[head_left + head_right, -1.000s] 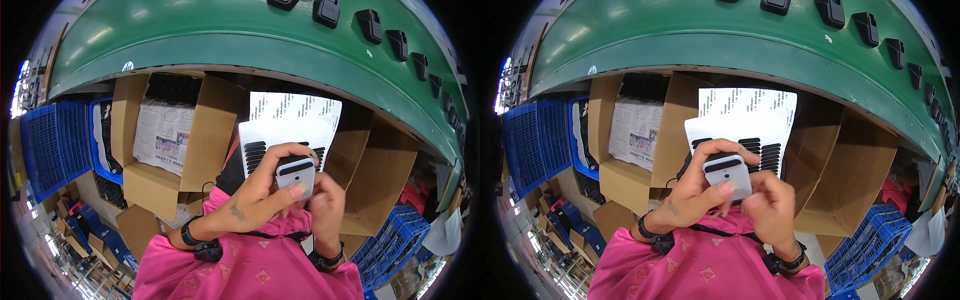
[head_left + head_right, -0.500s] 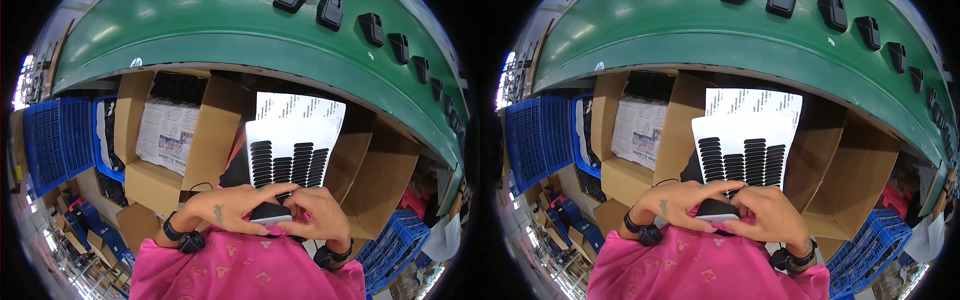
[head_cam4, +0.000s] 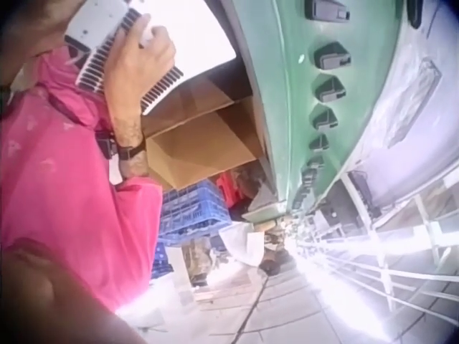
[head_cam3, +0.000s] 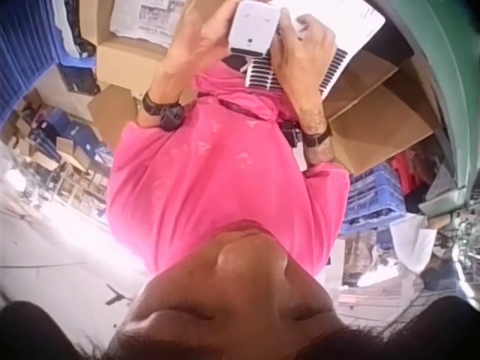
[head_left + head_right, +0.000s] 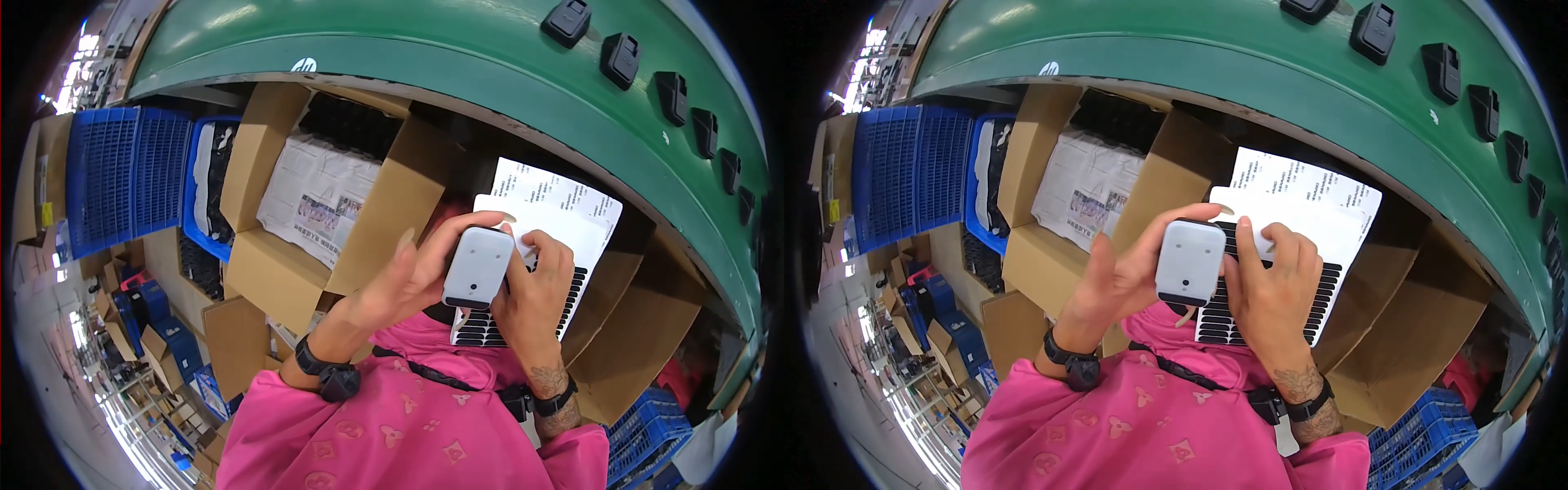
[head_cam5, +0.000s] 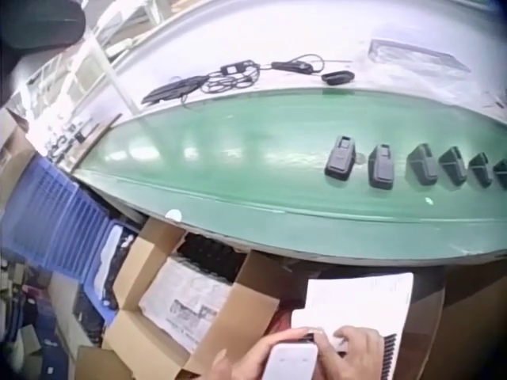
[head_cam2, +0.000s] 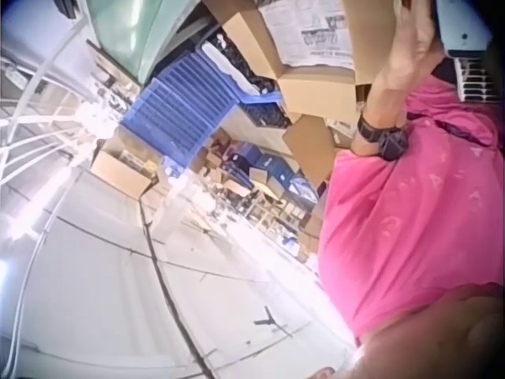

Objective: The person picks up a mouse from a box, peels a sticker from a sheet, and applies it to the bottom of the mouse before placing it on a green conveyor belt.

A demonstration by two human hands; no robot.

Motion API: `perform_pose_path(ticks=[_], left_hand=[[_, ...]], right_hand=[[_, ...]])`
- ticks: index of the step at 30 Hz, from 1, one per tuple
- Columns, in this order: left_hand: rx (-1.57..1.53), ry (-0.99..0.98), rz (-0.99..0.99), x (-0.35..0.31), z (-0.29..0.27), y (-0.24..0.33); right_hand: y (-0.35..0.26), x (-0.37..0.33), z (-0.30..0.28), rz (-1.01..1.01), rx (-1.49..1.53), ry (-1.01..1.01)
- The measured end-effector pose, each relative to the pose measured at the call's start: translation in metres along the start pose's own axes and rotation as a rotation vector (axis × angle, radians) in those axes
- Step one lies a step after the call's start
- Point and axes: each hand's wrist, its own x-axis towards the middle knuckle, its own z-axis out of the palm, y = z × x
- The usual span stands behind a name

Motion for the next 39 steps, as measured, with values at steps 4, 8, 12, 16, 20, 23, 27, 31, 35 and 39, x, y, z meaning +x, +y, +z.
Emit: perform_pose_path(ticks=[4,8,12,16,20,23,27,31,35,39], left_hand=[[-0.071,-0.083,-0.001,0.000,-0.007,-0.003],[-0.144,-0.095,0.024,0.002,-0.012,-0.011],[0.100,0.006,0.031,0.009,-0.020,-0.030],[0.247,-0.014,-0.101,-0.001,-0.026,-0.037],[0.550,0.143,0.023,-0.008,-0.034,-0.045],[0.694,0.215,0.131,-0.005,-0.032,-0.050],[0.530,0.124,0.046,-0.002,-0.032,-0.043],[0.538,0.143,0.068,-0.004,-0.032,-0.045],[0.693,0.296,0.183,-0.009,-0.028,-0.046],[0.455,0.424,0.095,-0.013,0.002,-0.024]], right_hand=[[0.000,0.002,0.003,-0.011,0.018,-0.002],[-0.001,0.002,0.008,0.039,0.083,0.021],[-0.002,0.002,0.014,0.112,0.181,0.105],[-0.005,0.004,0.017,0.182,0.229,0.222],[-0.005,-0.001,0.019,0.083,0.119,0.216],[-0.011,0.002,0.018,0.143,0.166,0.208],[-0.011,0.003,0.021,0.210,0.275,0.227],[-0.013,0.003,0.016,0.203,0.303,0.230],[-0.016,-0.006,-0.005,0.337,0.617,0.291],[-0.021,-0.007,-0.044,0.616,1.316,0.274]])
